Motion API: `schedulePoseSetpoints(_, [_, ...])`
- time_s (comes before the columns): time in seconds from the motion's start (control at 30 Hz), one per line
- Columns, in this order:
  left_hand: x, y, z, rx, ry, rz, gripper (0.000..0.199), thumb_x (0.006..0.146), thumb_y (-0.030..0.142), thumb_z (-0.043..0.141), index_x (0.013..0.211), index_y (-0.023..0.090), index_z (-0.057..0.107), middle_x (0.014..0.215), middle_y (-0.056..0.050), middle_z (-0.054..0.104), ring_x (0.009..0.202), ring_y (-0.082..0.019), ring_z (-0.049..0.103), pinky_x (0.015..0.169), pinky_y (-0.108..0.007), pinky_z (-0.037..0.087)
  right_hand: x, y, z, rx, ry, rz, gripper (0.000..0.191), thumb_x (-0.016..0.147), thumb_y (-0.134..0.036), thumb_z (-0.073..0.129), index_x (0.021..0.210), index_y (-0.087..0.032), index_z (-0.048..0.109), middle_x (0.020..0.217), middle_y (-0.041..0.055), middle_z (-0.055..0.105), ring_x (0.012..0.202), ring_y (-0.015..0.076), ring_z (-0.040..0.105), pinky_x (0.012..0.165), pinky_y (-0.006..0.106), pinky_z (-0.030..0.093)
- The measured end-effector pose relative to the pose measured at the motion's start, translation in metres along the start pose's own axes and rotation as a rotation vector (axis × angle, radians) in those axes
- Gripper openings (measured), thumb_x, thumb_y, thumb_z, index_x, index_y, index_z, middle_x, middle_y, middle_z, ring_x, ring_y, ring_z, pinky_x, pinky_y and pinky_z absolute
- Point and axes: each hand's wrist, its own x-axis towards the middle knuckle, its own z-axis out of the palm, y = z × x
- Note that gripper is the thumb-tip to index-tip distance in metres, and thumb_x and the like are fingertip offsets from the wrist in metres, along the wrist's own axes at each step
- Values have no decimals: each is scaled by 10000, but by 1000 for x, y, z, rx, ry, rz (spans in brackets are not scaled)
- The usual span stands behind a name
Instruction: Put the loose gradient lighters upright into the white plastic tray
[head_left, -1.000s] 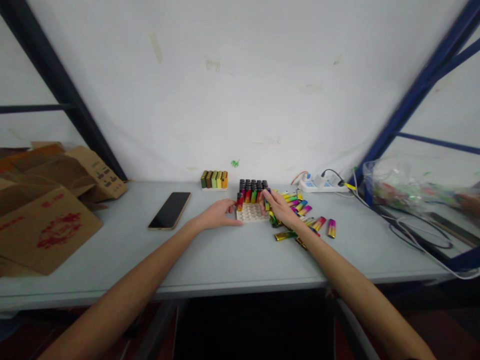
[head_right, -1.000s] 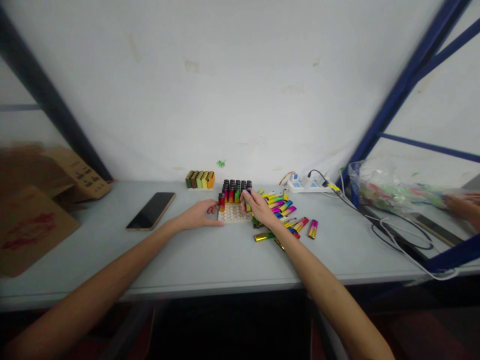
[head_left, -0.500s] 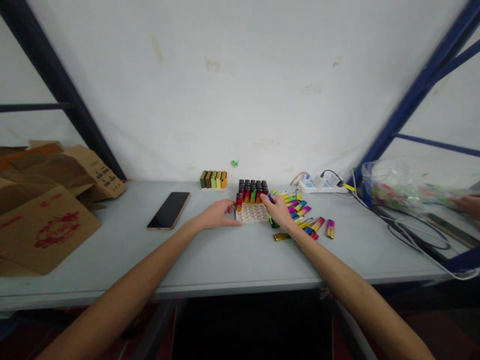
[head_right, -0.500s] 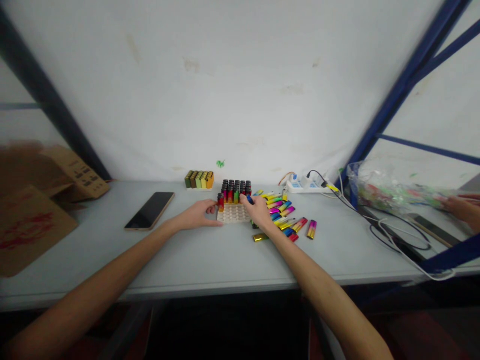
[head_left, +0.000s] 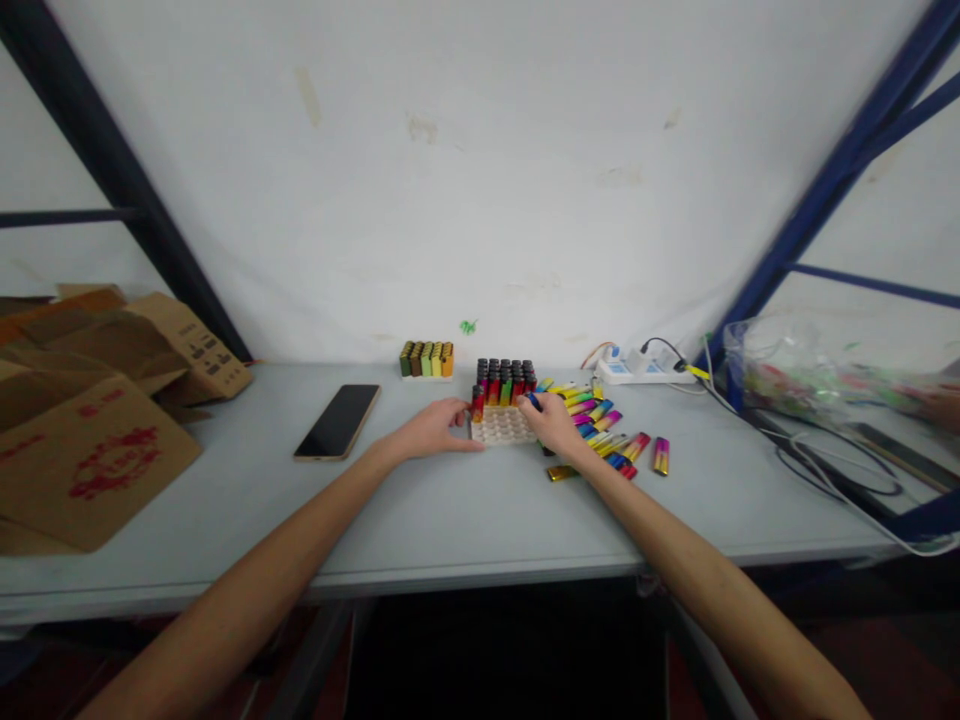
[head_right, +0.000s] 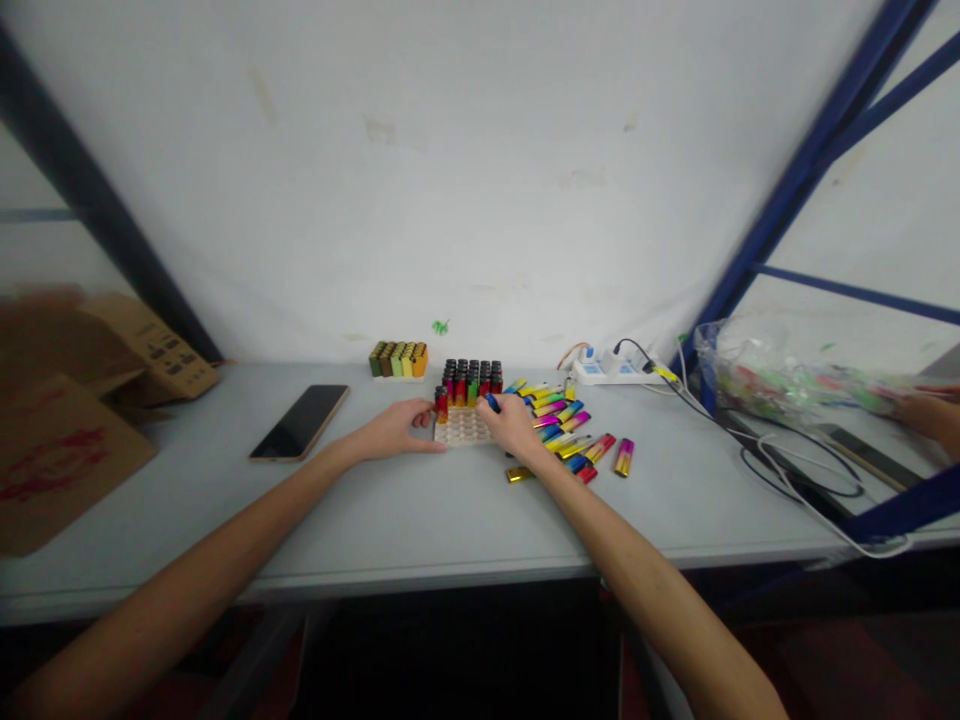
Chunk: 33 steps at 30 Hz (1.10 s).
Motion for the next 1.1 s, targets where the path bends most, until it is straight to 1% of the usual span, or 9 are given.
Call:
schedulePoseSetpoints(0.1, [0,0,0,4,1,-3,640,677,733,753,944,162,642,851,-30,611,764,-212,562,687,-301,414,0,1,0,2,12,-10,502,876,-635,422,591,-236,317,561,-38,301,544,106,310,525,272,223])
schedulePoseSetpoints(0.2, [-1,1,-1,3,-3,0,640,690,721,751,975,158,645,863,-32,613,771,-215,568,695,-304,417,0,1,-1,6,41,-25,578,902,-714,439,611,-230,319,578,-39,311,569,111,324,536,269,235])
schedulePoseSetpoints(0.27, [-1,1,-1,1,-3,2,640,686,716,757,979,159,645,861,-31,612,767,-216,570,692,-304,416,0,0,-2,4,47,-42,597,921,-734,429,623,-227,327,585,-39,327,581,115,340,545,266,244])
schedulePoseSetpoints(0.4, [-1,2,-1,1,11,9,609,683,716,757,930,172,633,851,-26,608,765,-215,566,686,-302,408,-1,-3,-2,-17,-2,-101,586,947,-711,412,631,-221,355,594,-37,365,595,119,367,563,264,263])
schedulePoseSetpoints(0.47, [-1,2,-1,1,11,11,605,679,722,754,908,176,628,844,-27,607,762,-217,567,685,-304,407,-1,-4,-1,-38,-13,-100,576,943,-696,413,621,-222,351,583,-37,358,589,119,359,561,268,258])
schedulePoseSetpoints(0.63, [-1,3,-2,-5,8,10,615,670,724,752,925,178,631,847,-30,611,762,-223,574,689,-306,406,2,0,-2,-70,25,-34,495,908,-624,390,610,-233,340,559,-34,336,565,123,342,551,283,233])
schedulePoseSetpoints(0.83, [-1,3,-3,16,0,3,596,681,726,742,882,184,596,840,-28,598,758,-218,564,681,-304,400,4,5,-6,-50,50,-43,407,875,-537,395,609,-235,338,557,-36,325,551,120,330,551,287,216])
schedulePoseSetpoints(1.0, [-1,2,-3,5,-3,8,615,678,741,742,901,182,611,838,-29,607,754,-219,567,676,-306,406,4,5,-5,-47,28,-52,398,885,-513,413,612,-235,336,558,-40,321,548,116,326,550,284,213])
schedulePoseSetpoints(1.1, [-1,2,-3,6,1,6,612,675,730,752,915,180,630,840,-26,612,753,-216,565,674,-303,406,2,3,-5,-57,6,-77,431,922,-534,410,622,-232,342,565,-43,331,558,118,341,556,277,232])
